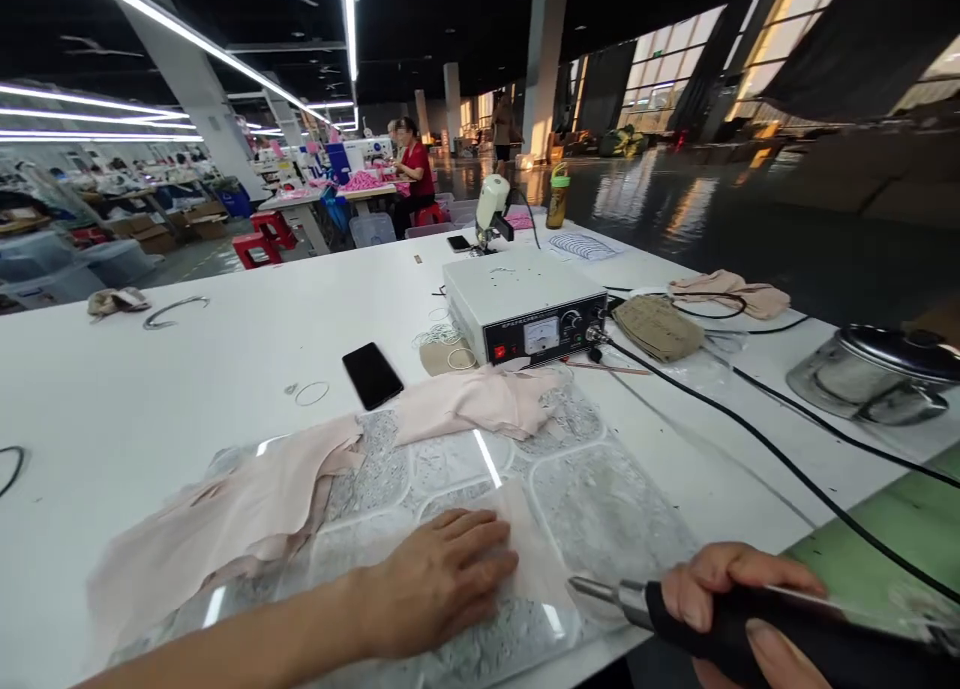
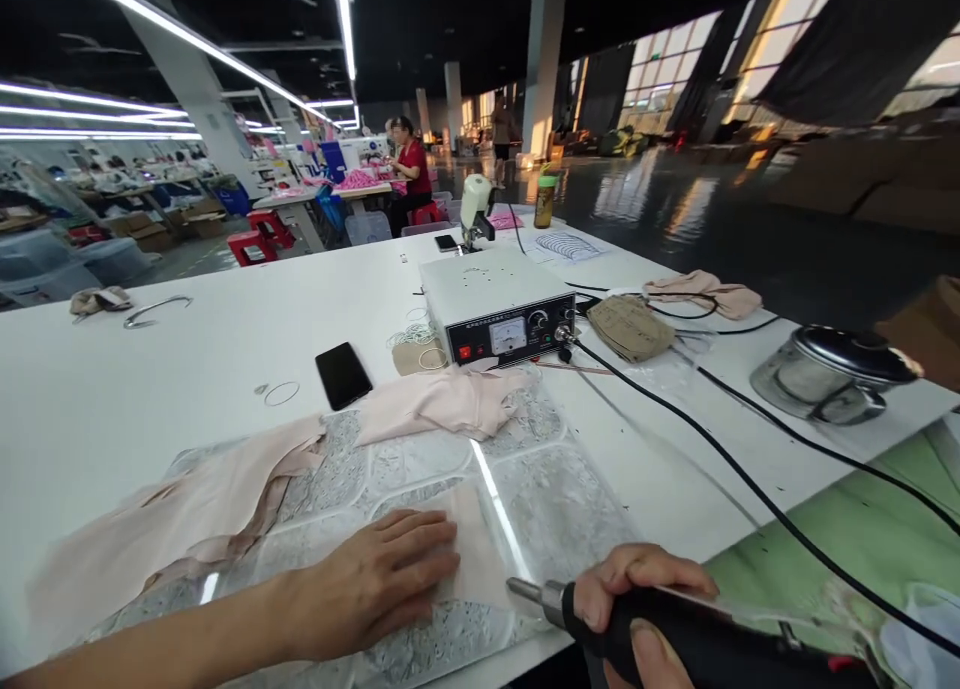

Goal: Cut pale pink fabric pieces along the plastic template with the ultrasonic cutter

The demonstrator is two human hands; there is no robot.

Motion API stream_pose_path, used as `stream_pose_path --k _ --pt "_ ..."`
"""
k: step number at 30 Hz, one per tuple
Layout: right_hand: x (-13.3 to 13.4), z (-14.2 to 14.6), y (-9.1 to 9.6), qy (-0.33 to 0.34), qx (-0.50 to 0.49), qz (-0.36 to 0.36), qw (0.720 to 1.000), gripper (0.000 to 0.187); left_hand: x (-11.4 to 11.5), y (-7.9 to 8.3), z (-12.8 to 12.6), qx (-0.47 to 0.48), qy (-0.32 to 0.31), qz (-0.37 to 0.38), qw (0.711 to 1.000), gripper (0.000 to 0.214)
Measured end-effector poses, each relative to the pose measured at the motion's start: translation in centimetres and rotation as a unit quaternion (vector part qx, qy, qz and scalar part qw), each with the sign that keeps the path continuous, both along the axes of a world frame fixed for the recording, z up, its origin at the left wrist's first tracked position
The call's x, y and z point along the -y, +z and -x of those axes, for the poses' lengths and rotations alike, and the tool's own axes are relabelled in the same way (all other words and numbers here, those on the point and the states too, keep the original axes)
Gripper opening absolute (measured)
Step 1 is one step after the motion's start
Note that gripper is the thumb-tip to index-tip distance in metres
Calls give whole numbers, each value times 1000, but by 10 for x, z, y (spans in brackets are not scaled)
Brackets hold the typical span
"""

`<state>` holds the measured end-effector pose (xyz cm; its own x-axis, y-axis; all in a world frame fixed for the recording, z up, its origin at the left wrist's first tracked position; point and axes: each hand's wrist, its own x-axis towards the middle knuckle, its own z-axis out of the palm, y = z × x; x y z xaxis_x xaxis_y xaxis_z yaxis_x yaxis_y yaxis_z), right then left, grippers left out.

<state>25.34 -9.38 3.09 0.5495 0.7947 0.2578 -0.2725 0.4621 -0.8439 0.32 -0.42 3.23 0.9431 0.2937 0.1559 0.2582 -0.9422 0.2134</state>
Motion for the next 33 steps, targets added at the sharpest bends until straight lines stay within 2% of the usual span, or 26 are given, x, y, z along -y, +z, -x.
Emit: stream_pose_path --k 2,6,11,18,26,33 --pt "-12 1 2 -25 -24 -5 999 18 -1 1 1 -7 6 5 1000 32" --pt "-32 0 -6 -62 -78 -9 995 14 -2 1 2 -35 -29 7 999 32" --pt "-36 -1 -17 -64 -105 13 992 12 -3 0 1 -38 -43 23 998 33" --pt "-45 0 -23 -60 -110 16 992 13 -5 0 3 -12 -49 23 998 32" --pt "-50 3 -15 -48 -107 15 993 11 -5 0 2 -13 -45 35 998 31" --pt "-53 4 -10 -48 -138 38 989 12 -4 -7 1 5 -43 50 998 31"
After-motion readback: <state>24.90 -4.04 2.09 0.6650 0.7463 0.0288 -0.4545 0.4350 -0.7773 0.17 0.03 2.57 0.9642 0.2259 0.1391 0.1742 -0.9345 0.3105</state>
